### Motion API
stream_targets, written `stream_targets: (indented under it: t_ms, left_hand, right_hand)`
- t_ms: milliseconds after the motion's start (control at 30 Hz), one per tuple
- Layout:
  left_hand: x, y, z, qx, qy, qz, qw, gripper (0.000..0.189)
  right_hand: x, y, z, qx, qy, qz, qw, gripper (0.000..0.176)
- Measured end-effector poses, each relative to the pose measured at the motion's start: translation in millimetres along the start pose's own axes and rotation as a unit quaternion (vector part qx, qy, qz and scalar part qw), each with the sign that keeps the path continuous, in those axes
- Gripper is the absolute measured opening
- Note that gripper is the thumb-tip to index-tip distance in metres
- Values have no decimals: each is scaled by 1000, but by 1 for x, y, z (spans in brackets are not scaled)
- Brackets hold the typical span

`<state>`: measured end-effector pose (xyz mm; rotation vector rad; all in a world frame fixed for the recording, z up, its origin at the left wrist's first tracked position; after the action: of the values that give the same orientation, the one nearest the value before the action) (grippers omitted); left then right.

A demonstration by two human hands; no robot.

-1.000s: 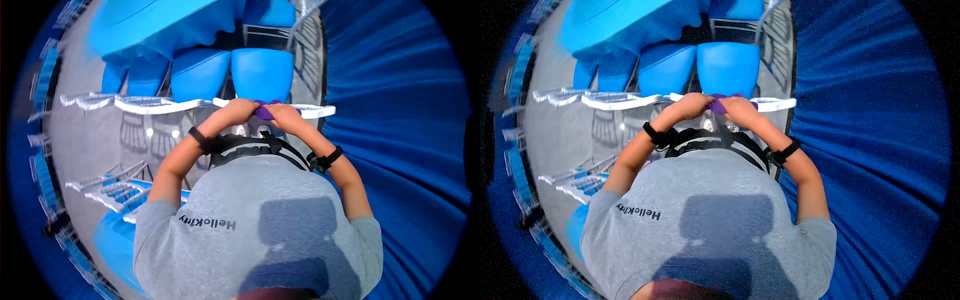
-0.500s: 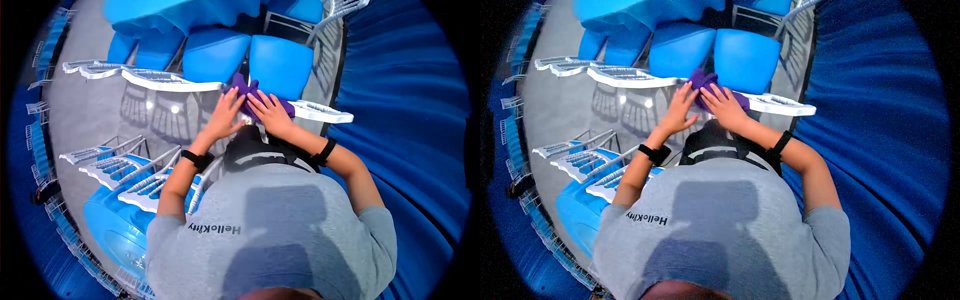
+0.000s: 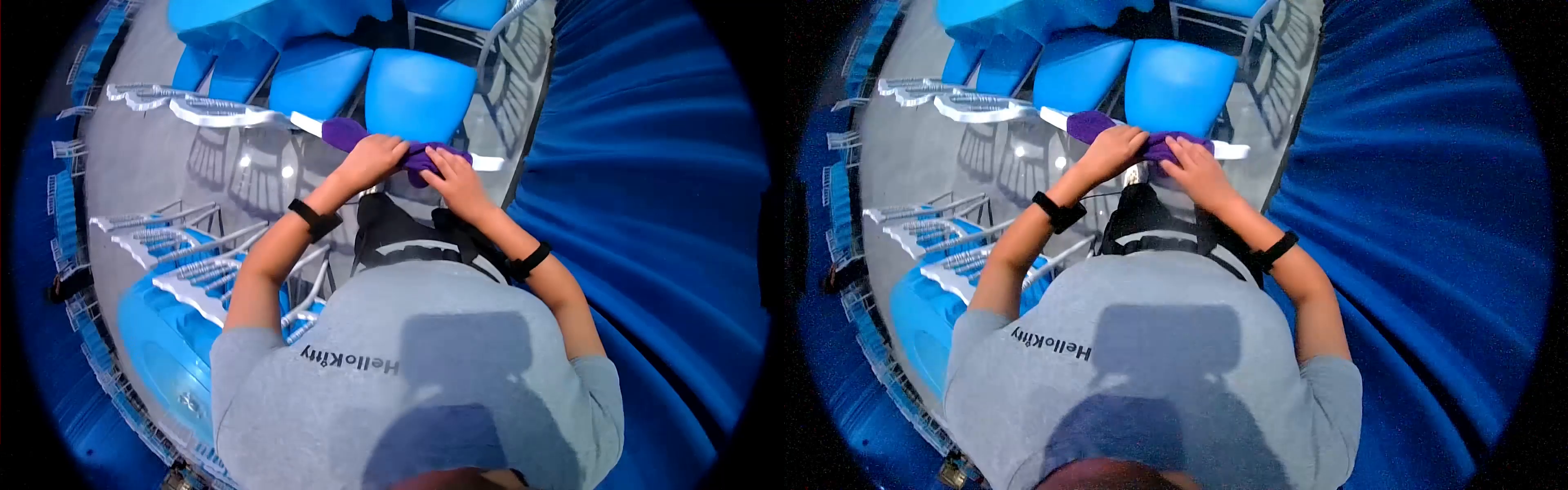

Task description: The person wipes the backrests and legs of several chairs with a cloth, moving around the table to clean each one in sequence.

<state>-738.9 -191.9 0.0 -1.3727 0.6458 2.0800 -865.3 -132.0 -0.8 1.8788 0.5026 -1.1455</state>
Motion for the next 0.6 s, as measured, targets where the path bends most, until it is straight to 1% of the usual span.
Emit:
stream_targets:
  t_ms: [33,67,133,200,233,267,300,333,367,400,433,467,533,567,600]
  left_hand:
    - [6,4,18,25,25,33,999,21]
    - [18,14,34,18,28,31,999,21]
    - [35,35,65,-26,28,101,994,19]
    - [53,54,98,-1,72,125,990,17]
    - [67,63,105,-49,101,62,992,23]
    - [70,69,113,-48,91,76,992,22]
    - [71,76,119,-51,88,65,993,22]
    - [70,80,123,-54,85,54,993,22]
    - [70,80,122,-55,90,52,993,22]
    - [70,81,118,-54,65,50,995,22]
    - [71,79,116,-52,39,46,997,22]
    - [71,75,112,-51,42,42,997,22]
    - [70,71,96,-107,22,-7,994,19]
    - [66,65,87,-137,49,-1,989,17]
    - [56,59,82,-148,27,20,988,16]
  right_hand:
    - [-8,-12,2,7,6,1,1000,28]
    - [-13,-24,8,18,9,9,1000,26]
    - [-25,-52,24,55,16,26,998,25]
    - [-37,-73,36,57,23,15,998,27]
    - [-43,-81,46,99,56,38,993,28]
    - [-48,-89,56,140,88,61,984,29]
    - [-48,-96,63,174,123,51,976,36]
    - [-49,-97,64,173,126,54,975,36]
    - [-46,-99,69,203,154,55,965,43]
    - [-43,-99,73,235,182,56,953,50]
    - [-42,-94,74,208,169,61,962,65]
    - [-38,-91,74,210,172,65,960,65]
    - [-24,-86,78,223,194,55,954,71]
    - [-18,-82,78,197,163,41,966,60]
    - [-16,-80,85,199,165,43,965,60]
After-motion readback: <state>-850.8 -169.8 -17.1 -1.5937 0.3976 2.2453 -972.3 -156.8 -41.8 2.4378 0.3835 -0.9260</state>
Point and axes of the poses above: each hand's wrist, its own y-axis towards the middle knuckle, its own x-axis out of the palm, z = x × y, the point moved 6 cm from there along y, towards the middle knuckle, and after that the axes turned 12 degrees about -x, right-handed, at the moved point
